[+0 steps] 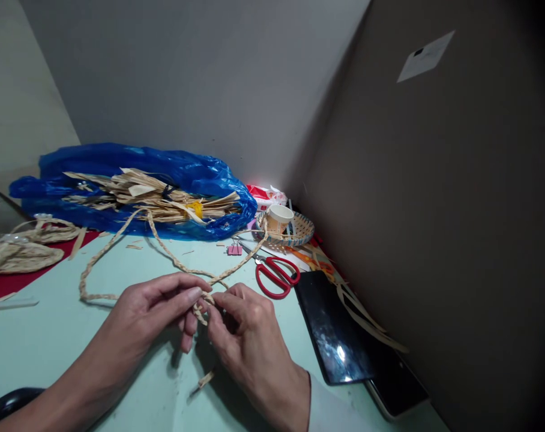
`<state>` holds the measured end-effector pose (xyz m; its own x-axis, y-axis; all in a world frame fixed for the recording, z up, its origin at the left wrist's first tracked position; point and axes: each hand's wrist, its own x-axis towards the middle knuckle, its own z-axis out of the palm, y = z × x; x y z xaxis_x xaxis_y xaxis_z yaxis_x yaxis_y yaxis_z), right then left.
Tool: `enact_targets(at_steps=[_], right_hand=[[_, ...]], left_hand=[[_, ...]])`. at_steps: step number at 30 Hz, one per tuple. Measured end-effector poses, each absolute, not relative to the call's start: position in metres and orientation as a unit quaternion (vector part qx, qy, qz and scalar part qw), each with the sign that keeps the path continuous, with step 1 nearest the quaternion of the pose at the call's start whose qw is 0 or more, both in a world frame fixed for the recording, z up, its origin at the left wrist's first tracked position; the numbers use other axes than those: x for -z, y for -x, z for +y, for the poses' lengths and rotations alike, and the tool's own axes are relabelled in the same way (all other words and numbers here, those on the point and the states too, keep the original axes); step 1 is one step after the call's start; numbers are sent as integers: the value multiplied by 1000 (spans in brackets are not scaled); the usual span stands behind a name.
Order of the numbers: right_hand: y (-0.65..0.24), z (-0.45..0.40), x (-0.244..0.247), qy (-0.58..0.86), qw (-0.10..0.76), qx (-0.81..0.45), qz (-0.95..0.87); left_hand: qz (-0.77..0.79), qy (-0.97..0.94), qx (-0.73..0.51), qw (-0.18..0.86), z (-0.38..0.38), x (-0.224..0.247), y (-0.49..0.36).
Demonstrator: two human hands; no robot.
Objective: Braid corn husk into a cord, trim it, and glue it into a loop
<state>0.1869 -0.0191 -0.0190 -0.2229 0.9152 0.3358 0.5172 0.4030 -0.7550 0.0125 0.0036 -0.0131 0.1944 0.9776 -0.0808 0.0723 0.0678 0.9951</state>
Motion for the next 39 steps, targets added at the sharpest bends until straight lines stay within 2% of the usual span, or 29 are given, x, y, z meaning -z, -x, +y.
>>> enact_targets(at_steps=[9,17,21,32,39], right_hand=[[-187,-20,19,487,398,-245,-738],[-189,-21,7,396,431,-316,-747],[-188,-22,5,399,424,-346,-736],[-188,-20,15,426,400,-294,-756],[-184,-23,16,422,397,-311,-754]], left_hand=[[486,-520,-420,563,7,9,-16],[489,-525,-444,537,7,0,-16],[494,-521,-449,532,7,-2,-18],[484,-458,-477,573,6,6,-16],[480,-414,-484,603,3,12,-16]])
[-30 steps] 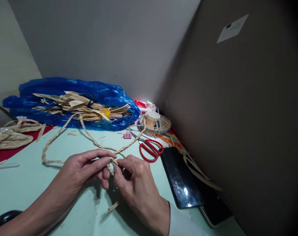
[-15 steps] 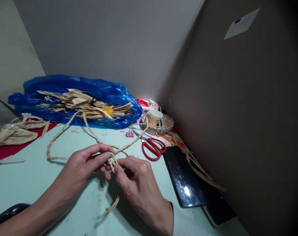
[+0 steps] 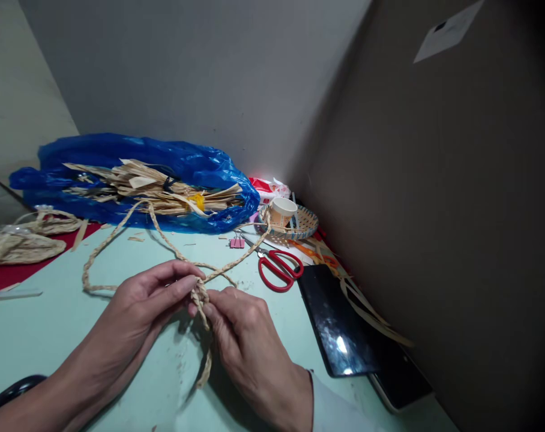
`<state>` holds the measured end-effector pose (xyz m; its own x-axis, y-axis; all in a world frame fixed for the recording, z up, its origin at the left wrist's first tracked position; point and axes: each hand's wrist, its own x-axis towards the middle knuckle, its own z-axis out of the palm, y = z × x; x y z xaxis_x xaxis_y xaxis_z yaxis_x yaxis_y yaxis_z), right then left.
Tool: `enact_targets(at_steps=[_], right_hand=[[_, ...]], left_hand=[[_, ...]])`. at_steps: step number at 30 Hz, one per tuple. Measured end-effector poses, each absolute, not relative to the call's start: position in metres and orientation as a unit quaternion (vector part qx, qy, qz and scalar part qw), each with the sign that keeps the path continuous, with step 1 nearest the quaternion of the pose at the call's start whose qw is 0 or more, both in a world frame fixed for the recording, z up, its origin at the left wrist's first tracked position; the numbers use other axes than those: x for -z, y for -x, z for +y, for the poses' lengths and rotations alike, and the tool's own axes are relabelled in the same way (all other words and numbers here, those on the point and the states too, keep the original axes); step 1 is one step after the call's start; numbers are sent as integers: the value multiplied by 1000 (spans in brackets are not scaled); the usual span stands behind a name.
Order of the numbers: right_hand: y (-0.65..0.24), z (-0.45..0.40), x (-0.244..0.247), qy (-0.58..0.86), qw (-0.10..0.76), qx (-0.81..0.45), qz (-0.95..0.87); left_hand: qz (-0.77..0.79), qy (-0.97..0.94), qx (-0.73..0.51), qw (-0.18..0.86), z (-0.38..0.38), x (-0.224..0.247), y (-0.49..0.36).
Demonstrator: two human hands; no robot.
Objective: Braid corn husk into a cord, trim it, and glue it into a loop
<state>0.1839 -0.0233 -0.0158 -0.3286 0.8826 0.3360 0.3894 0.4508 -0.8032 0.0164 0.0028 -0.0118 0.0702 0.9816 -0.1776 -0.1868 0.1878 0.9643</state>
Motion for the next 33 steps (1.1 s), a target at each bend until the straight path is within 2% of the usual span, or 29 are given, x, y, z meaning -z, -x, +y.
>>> enact_targets(at_steps=[16,21,27,33], right_hand=[[-184,-23,9,442,400,-391,-701],[-183,-22,12,449,388,-379,-710],[-184,-21,11,444,398,-433,-676],[-187,-16,19,439,404,-485,-640]], left_hand=[[531,-522,-486,458,2,0,-26],[538,-536,-483,436,2,4,-24],[529,-574,-471,411,2,6,-22],[517,-594,-439,432,7,9,-14]])
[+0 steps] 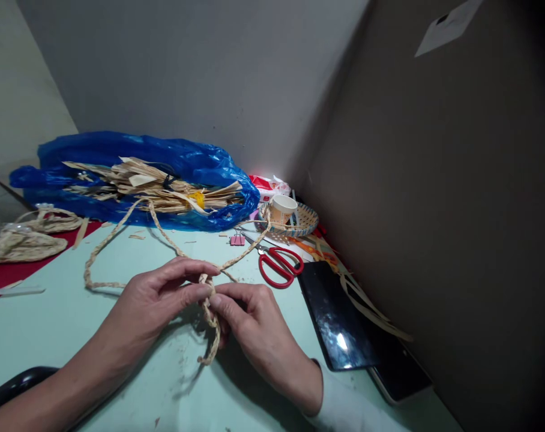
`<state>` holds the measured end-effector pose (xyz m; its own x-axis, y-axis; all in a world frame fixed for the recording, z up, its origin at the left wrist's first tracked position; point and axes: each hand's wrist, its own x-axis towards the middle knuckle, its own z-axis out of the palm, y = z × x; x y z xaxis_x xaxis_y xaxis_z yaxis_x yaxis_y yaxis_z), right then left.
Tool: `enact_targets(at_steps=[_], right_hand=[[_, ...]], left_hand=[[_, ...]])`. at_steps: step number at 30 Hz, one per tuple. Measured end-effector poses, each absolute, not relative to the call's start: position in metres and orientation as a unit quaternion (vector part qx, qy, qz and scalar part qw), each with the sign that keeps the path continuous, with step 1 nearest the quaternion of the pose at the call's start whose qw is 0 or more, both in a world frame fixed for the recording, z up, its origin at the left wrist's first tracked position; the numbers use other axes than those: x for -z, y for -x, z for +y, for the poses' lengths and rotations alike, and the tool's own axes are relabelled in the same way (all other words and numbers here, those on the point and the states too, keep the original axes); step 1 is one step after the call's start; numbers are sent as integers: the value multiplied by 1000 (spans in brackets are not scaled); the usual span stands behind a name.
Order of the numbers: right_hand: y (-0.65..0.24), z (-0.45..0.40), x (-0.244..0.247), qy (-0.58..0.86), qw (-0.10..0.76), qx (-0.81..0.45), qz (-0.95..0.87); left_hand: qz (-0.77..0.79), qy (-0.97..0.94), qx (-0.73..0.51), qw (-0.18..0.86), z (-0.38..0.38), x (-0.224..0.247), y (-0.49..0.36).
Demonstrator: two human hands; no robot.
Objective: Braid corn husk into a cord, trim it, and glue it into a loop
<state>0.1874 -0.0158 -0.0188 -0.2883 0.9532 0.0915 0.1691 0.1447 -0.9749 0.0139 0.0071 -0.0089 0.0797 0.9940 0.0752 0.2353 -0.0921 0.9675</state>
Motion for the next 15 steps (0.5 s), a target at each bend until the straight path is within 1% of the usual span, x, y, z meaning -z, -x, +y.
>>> enact_targets(at_steps=[2,8,15], right_hand=[[-187,-16,20,430,401,-493,-641],[-183,-21,19,417,406,-463,-668],[-184,-18,20,407,383,-512,-652]], left_hand=[[517,-599,-436,429,8,10,-12],[531,-587,-450,413,9,6,-16],[545,-566,-459,416,7,5,-18]])
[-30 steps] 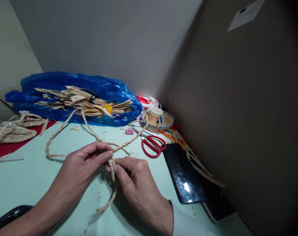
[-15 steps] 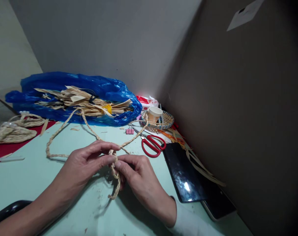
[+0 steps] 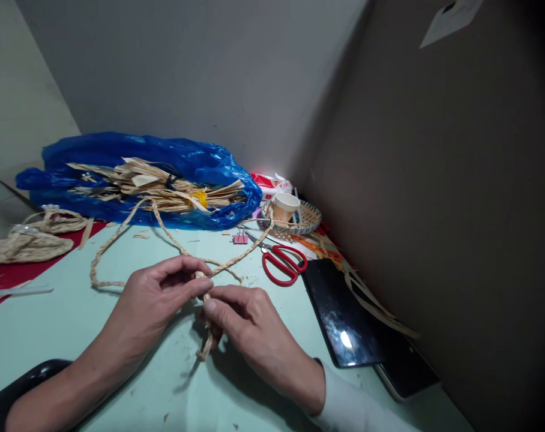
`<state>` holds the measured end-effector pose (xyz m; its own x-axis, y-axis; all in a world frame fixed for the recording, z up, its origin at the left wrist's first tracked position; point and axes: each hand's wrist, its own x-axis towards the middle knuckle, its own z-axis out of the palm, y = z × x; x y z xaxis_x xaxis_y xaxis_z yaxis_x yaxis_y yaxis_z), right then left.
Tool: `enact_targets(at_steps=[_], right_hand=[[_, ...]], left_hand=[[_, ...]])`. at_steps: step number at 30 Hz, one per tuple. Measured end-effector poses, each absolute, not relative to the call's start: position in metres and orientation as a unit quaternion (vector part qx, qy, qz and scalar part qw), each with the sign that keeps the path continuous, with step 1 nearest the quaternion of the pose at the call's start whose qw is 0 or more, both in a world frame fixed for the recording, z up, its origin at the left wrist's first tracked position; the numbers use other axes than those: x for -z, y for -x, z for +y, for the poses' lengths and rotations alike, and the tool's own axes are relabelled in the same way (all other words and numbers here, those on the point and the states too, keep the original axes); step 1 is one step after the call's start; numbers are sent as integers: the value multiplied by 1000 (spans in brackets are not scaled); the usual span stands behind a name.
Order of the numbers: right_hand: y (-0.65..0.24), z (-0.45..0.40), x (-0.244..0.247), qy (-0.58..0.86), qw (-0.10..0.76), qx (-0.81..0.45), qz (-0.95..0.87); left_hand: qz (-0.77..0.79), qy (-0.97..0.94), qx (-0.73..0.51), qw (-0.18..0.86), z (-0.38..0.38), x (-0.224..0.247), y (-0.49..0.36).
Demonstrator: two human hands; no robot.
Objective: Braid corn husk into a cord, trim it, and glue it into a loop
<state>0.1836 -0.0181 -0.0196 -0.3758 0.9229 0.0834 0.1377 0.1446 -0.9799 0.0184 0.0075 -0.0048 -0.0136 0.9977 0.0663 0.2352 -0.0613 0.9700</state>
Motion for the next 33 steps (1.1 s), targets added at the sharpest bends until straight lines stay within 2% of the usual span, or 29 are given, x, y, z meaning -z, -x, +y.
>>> enact_targets(at_steps=[13,19,33], right_hand=[[-184,-13,20,348,416,-642,-542],[-180,-12,27,299,363,-789,-396],[-176,-15,24,293,387,-811,-327]], left_hand=[[495,-566,-420,507,9,1,-10],[470,-533,-399,579,12,7,-11],[424,-415,-435,677,4,9,-15]])
